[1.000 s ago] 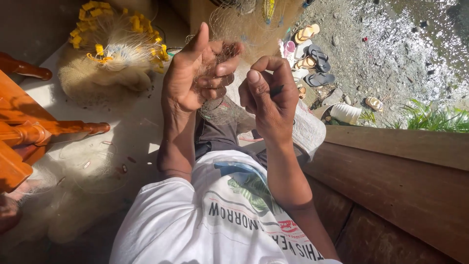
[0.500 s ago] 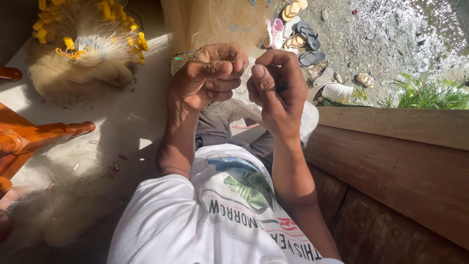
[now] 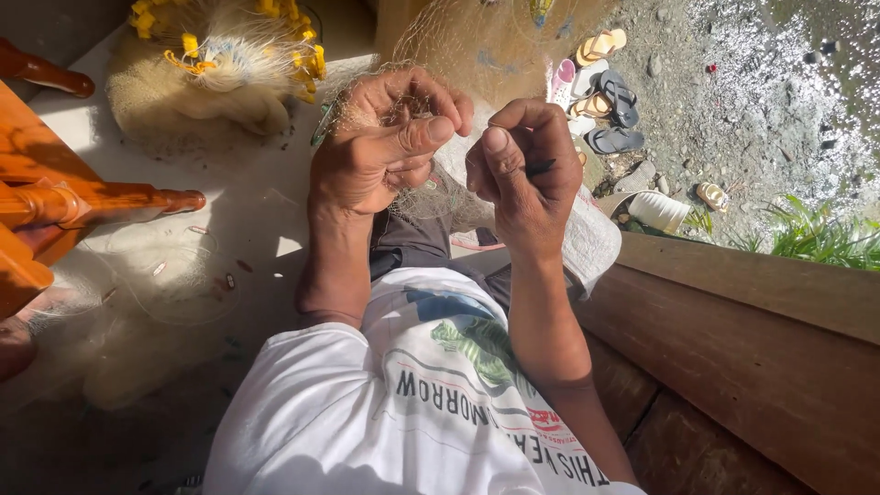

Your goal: Repairing a fine-mesh fishing net using a netting needle and scissors.

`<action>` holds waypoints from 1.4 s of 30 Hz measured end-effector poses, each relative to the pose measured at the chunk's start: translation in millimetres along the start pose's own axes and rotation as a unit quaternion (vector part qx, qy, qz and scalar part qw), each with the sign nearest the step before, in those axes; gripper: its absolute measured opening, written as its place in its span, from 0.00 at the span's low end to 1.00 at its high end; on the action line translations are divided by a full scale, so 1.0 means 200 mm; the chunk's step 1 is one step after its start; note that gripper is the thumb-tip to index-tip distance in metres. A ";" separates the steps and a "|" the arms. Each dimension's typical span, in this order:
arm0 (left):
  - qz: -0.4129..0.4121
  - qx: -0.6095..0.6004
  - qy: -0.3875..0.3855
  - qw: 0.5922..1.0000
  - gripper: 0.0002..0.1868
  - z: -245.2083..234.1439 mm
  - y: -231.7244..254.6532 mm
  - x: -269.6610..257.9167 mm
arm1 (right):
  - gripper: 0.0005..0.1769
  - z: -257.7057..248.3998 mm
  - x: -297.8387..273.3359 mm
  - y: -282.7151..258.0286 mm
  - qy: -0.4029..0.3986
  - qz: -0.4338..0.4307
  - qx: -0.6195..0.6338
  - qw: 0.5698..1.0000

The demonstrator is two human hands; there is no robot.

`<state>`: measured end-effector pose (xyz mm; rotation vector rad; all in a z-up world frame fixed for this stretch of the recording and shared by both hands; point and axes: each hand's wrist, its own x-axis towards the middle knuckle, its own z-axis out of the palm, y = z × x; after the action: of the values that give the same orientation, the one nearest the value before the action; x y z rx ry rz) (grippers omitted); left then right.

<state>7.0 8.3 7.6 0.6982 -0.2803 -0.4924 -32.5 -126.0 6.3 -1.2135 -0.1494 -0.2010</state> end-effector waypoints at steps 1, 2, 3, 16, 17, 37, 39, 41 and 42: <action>0.004 0.004 0.002 1.000 0.04 0.00 0.00 0.00 | 0.07 -0.01 0.00 0.00 -0.001 0.002 0.007 1.000; 0.000 0.005 0.002 1.000 0.04 0.01 0.00 0.00 | 0.07 -0.01 -0.01 0.01 0.002 0.003 0.008 1.000; 0.002 0.013 0.004 1.000 0.04 0.02 0.00 0.00 | 0.08 -0.02 -0.01 0.02 -0.007 0.003 0.016 1.000; 0.065 0.175 -0.002 0.982 0.04 0.01 -0.04 -0.02 | 0.09 -0.07 -0.04 0.08 -0.002 0.006 0.035 0.999; 0.062 0.174 0.001 0.983 0.04 0.01 -0.03 -0.03 | 0.09 -0.07 -0.04 0.09 -0.001 0.010 0.036 0.999; 0.123 0.408 -0.075 0.901 0.05 0.08 0.01 0.06 | 0.02 0.07 -0.14 -0.23 0.040 0.003 -0.246 0.968; 0.115 0.416 -0.089 0.898 0.10 0.07 0.01 0.07 | 0.03 0.09 -0.13 -0.18 0.039 -0.025 -0.252 0.967; 0.106 0.423 -0.100 0.894 0.14 0.07 0.01 0.07 | 0.04 0.09 -0.12 -0.13 0.036 -0.051 -0.258 0.964; 0.092 0.408 -0.102 0.902 0.14 0.08 0.02 0.07 | 0.05 0.09 -0.11 -0.12 0.044 -0.065 -0.271 0.959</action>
<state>14.6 -5.4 22.1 1.4250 -0.7672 -0.2478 -59.9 -116.0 28.7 -1.7397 -0.0987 -0.4299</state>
